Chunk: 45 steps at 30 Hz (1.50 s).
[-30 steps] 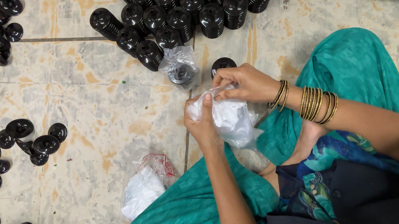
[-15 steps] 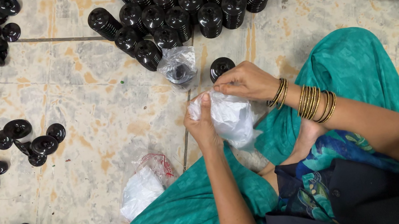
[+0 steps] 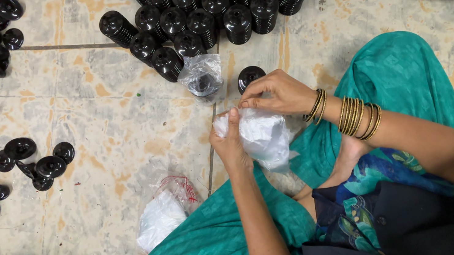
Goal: The person sits on the floor surrounded by piles of black plastic spools and packs them one at a time into small clear plastic bags, placing each filled bag with a growing group of bagged parts. They occasionally set an unbagged spool aside before continuing to fill bags.
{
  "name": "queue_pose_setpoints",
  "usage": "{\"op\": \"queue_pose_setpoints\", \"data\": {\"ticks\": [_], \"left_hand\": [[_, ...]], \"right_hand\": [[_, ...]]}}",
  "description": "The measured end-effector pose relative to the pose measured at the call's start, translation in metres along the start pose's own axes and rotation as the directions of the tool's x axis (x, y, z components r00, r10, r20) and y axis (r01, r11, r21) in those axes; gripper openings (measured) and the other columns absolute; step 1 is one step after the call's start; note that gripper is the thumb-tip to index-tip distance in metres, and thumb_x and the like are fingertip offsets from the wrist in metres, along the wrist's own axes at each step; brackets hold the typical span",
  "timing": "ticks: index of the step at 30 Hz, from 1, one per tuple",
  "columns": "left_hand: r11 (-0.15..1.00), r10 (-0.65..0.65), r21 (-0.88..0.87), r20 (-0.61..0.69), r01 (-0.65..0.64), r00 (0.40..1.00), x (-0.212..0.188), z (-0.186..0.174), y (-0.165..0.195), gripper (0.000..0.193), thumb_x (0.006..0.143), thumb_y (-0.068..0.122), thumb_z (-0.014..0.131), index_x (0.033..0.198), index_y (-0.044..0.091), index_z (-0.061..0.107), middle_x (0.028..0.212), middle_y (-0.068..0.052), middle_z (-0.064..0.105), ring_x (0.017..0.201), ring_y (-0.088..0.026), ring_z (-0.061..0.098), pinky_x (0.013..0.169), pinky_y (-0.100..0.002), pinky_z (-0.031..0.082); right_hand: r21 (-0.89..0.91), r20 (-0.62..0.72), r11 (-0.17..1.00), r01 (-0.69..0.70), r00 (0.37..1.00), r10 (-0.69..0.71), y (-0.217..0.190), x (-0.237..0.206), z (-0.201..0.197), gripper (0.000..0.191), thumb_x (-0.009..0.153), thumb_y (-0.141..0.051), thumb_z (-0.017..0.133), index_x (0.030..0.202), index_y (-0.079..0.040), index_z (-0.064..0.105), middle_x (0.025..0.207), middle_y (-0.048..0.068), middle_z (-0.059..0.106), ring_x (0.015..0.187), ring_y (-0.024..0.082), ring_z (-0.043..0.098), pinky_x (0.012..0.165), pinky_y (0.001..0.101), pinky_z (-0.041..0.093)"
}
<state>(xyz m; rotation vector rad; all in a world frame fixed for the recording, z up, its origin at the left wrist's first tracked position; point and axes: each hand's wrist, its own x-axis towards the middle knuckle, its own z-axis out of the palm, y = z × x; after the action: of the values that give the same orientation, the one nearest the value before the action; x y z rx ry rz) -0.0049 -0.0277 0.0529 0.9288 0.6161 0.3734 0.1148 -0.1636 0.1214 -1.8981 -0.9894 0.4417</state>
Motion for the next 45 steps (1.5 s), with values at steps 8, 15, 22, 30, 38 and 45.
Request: {"op": "queue_pose_setpoints", "data": {"ticks": [8,15,22,30,38,45], "left_hand": [[0.991,-0.055,-0.122,0.062,0.063,0.997,0.002,-0.008,-0.006,0.028,0.088,0.027,0.079,0.1,0.004,0.069,0.093,-0.002,0.069,0.082,-0.011,0.063,0.075,-0.026,0.052],[0.848,-0.394,-0.226,0.337,0.48,0.855,-0.003,-0.014,-0.004,0.022,0.095,0.03,0.076,0.101,0.009,0.069,0.09,-0.003,0.067,0.08,-0.015,0.065,0.072,-0.031,0.053],[0.906,-0.374,-0.107,0.252,0.409,0.893,0.021,0.009,-0.021,0.015,0.084,0.01,0.068,0.097,0.004,0.069,0.091,-0.006,0.071,0.082,-0.018,0.068,0.073,-0.032,0.056],[0.934,-0.277,-0.244,-0.036,0.261,0.96,0.054,0.011,-0.052,0.01,0.081,0.011,0.067,0.09,0.006,0.068,0.083,-0.004,0.068,0.077,-0.017,0.064,0.071,-0.032,0.053],[0.989,0.097,0.117,-0.076,-0.087,0.992,0.065,-0.007,-0.086,0.003,0.09,0.008,0.067,0.09,0.005,0.068,0.084,-0.002,0.066,0.078,-0.013,0.059,0.073,-0.027,0.048],[0.757,0.173,0.651,-0.122,-0.053,0.977,0.067,-0.014,-0.088,0.013,0.085,0.01,0.065,0.093,0.001,0.07,0.082,-0.014,0.073,0.074,-0.028,0.068,0.071,-0.039,0.052]], "right_hand": [[0.149,0.057,0.988,-0.029,0.998,0.02,0.014,0.0,0.006,0.018,0.102,-0.019,0.064,0.104,-0.002,0.066,0.086,-0.002,0.066,0.081,0.004,0.058,0.073,0.0249,0.051],[0.891,0.29,0.263,-0.369,0.911,0.294,0.025,0.001,-0.012,0.017,0.1,-0.021,0.061,0.107,-0.006,0.062,0.082,-0.005,0.063,0.074,0.004,0.06,0.074,0.0267,0.055],[0.468,-0.068,0.829,-0.305,0.923,0.378,0.061,0.013,-0.026,0.02,0.105,-0.024,0.06,0.104,-0.004,0.063,0.071,-0.007,0.051,0.06,0.002,0.046,0.055,0.0232,0.039],[-0.156,-0.194,0.978,-0.14,0.975,0.108,0.092,0.042,-0.01,0.012,0.099,-0.013,0.062,0.103,-0.003,0.064,0.086,0.011,0.072,0.079,0.026,0.072,0.071,0.036,0.055],[-0.271,-0.078,0.962,-0.036,0.997,0.015,0.091,0.043,-0.011,0.007,0.092,-0.009,0.063,0.096,-0.004,0.064,0.092,0.013,0.07,0.088,0.033,0.07,0.076,0.0409,0.055],[-0.546,0.068,0.838,-0.001,0.997,0.045,0.096,0.038,0.003,0.01,0.09,-0.013,0.065,0.095,-0.004,0.062,0.097,0.016,0.063,0.093,0.039,0.064,0.079,0.0475,0.051]]}}
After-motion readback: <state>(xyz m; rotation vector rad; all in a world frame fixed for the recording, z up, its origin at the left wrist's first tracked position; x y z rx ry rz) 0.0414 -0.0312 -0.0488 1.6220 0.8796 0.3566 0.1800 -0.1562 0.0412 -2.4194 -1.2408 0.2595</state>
